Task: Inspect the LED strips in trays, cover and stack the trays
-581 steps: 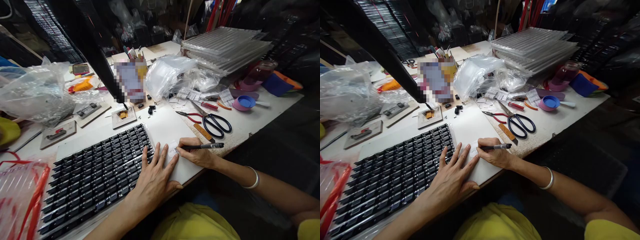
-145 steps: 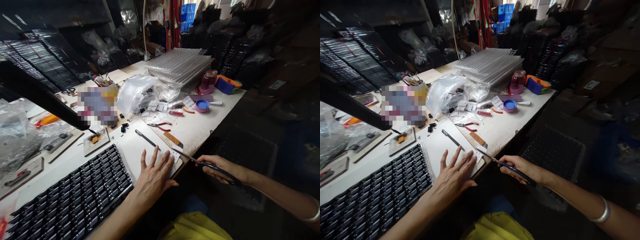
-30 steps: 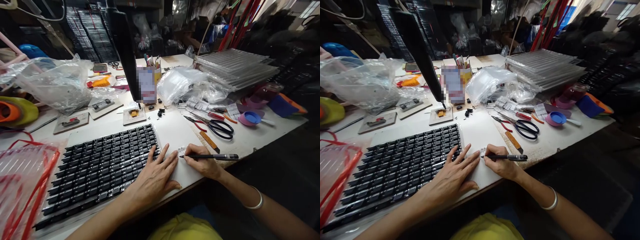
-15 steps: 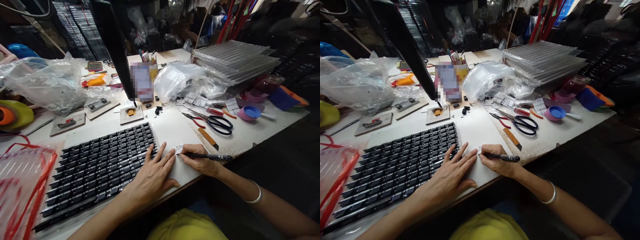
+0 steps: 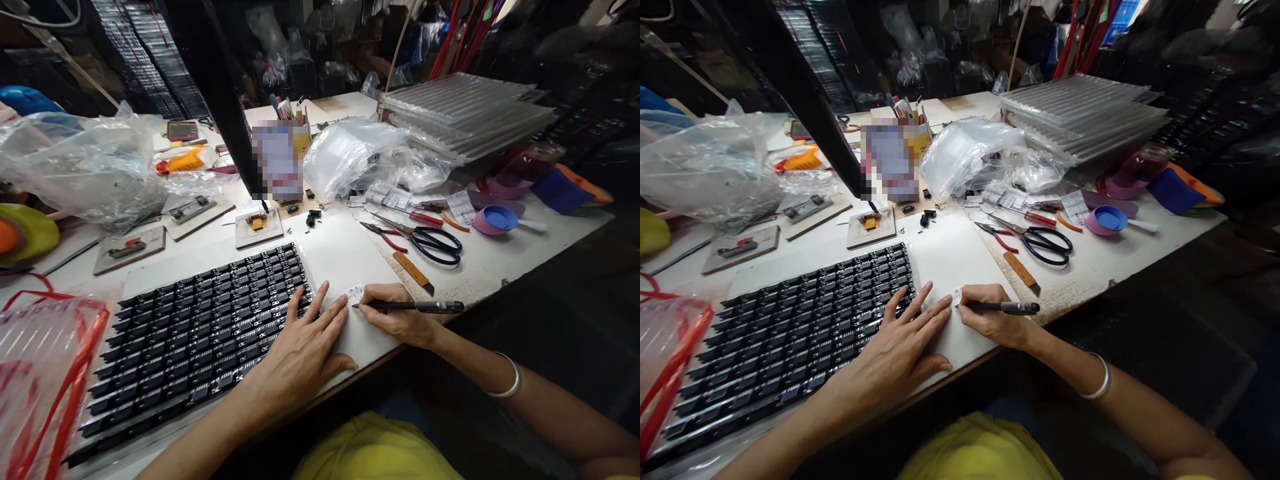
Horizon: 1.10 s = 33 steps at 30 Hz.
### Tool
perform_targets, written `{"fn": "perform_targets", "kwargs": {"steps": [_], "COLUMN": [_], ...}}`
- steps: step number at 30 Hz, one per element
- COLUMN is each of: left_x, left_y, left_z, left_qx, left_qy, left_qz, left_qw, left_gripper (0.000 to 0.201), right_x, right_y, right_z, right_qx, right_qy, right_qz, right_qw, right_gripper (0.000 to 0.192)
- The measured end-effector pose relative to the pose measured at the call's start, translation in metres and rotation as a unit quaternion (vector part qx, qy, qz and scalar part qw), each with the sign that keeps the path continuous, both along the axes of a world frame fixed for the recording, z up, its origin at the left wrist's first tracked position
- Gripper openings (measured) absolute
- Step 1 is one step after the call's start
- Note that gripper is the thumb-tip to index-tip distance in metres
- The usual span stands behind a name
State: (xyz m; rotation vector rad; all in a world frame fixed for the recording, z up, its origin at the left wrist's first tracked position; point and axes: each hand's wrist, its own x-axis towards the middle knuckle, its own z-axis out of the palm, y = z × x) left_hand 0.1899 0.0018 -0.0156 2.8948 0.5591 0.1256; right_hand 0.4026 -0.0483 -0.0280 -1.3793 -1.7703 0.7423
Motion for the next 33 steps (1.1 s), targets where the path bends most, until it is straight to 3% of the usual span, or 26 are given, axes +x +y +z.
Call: {"fn": "perform_targets", "kwargs": {"steps": [8, 33], "left_x": [-0.0001, 0.0009], "left_y": [0.0002, -0.0004], "left_z": [-0.0036, 0.0004], "left_qx": [0.002, -0.019], "left_qy": [-0.004, 0.006], "left_qz": [0.001, 0.004], "left_qw": [1.0, 1.0], "left_gripper": [0.065, 0.064], "right_x": [0.0005, -0.0002], "right_y": [0.0002, 0.0002], "right_z": [0.0009, -0.0001], "right_qx": [0.016, 0.02], "right_qy": [0.015, -0.019], "right_qz": [-0.048, -0.045], "right_qw": [0.999, 0.999], "right_gripper": [0.019, 0.019]}}
